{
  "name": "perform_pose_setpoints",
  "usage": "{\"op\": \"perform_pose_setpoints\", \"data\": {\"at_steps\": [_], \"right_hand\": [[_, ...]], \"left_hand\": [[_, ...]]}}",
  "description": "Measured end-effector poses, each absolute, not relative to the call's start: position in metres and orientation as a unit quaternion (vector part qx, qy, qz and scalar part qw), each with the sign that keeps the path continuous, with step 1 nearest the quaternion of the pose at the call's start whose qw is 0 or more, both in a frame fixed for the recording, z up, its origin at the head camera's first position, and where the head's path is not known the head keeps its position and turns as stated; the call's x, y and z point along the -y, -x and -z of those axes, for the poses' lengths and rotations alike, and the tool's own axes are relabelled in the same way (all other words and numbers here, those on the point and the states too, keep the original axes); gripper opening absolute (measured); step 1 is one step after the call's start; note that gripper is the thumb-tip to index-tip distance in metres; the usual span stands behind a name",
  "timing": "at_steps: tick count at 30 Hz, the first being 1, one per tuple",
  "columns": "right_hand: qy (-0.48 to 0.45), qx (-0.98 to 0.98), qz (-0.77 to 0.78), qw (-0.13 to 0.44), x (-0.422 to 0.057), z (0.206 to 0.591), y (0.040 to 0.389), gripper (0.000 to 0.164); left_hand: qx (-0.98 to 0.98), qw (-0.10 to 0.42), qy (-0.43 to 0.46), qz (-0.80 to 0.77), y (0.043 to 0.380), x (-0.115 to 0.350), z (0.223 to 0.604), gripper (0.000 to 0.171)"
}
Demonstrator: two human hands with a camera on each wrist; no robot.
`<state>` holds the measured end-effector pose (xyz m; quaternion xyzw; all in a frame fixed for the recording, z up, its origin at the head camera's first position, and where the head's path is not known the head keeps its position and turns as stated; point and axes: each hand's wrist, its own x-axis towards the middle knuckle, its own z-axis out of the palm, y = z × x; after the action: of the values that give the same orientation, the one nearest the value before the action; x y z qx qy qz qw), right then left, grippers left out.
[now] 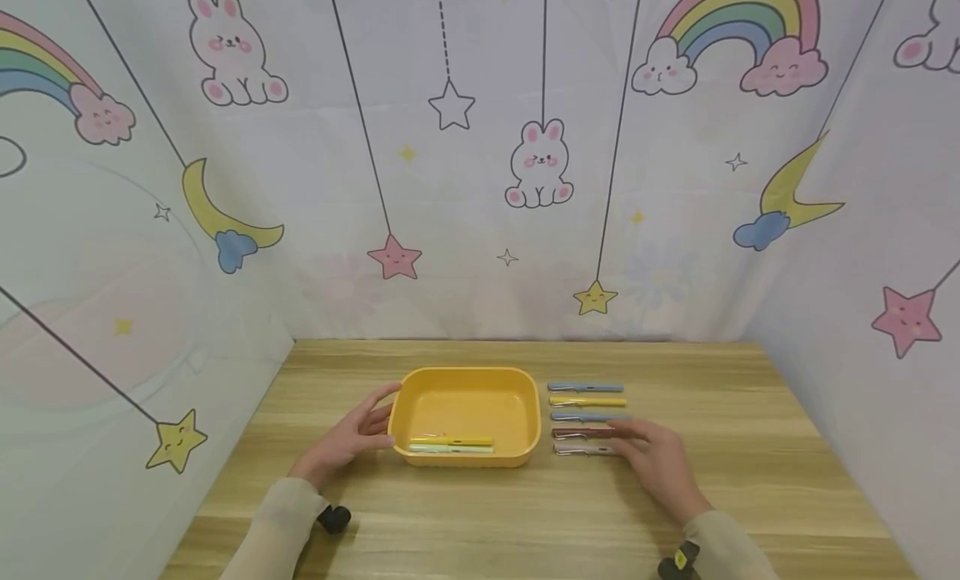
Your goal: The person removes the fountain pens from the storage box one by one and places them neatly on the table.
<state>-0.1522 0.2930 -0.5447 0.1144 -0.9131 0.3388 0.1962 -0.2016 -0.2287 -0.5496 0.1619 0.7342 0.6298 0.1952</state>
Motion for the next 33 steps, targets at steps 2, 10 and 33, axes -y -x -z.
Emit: {"op": "perform_pose_setpoints", "data": {"at_steps": [2,10,33], "right_hand": [[-0.111,0.91,-0.35,0.191,-0.286,0.538,0.154,0.032],[-0.128,0.877,-0.451,0.108,-0.253,0.529,0.163,0.034],[-0.211,0.83,-0.514,0.038,-0.155,0.5,0.194,0.042]], "left_hand": [[-0.736,0.195,-0.161,-0.628,0.202,0.229,0.55,0.091],[-0.736,0.195,-0.168,-0.626,0.202,0.229,0.552,0.091],[-0.739,0.192,-0.175,-0.622,0.202,0.229,0.551,0.089]]}}
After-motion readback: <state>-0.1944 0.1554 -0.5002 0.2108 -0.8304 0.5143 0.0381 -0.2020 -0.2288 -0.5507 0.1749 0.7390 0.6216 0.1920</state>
